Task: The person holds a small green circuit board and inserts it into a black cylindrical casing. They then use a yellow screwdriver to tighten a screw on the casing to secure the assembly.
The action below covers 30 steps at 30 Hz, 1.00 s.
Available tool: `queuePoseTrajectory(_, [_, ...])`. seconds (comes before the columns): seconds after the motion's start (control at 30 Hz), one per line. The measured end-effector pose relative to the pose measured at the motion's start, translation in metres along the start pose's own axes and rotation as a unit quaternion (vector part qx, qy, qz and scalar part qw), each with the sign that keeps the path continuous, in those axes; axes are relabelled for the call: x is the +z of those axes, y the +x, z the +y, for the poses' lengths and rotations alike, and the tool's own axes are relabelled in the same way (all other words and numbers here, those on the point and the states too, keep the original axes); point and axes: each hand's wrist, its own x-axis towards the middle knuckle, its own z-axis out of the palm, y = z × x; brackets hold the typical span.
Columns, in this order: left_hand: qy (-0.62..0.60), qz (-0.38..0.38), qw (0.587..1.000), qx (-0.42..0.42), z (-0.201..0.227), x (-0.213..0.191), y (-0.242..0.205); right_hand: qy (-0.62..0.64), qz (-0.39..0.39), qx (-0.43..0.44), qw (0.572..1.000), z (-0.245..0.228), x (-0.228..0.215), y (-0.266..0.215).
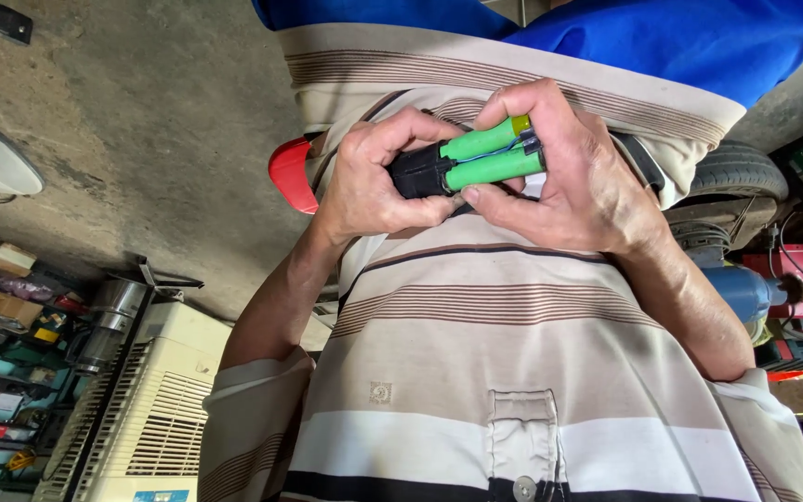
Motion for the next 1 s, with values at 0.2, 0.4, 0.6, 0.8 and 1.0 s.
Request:
queuePoseTrajectory(0.2, [0.066,0.016,0.998,0.017,-0.008,0.002,-0.003,-0.023,0.028,0.01,0.999,-0.001,0.003,-0.002])
queuePoseTrajectory(0.4, [0.062,0.021,0.998,0.026,-0.007,0.005,0.0,-0.013,0.027,0.019,0.999,0.004,0.006,-0.006])
queuePoseTrajectory(0.6, [0.063,0.015,0.998,0.017,-0.003,0.003,0.005,-0.048,0.05,-0.011,0.998,0.009,0.011,-0.008])
queuePoseTrajectory(0.8, [0.047,0.014,0.998,0.034,0.004,0.004,0.007,-0.047,0.013,-0.023,0.999,0.017,0.007,-0.009])
queuePoseTrajectory(1.0, [0.064,0.044,0.995,0.06,0.011,0.005,0.005,0.013,-0.035,-0.035,0.999,0.018,-0.002,-0.007])
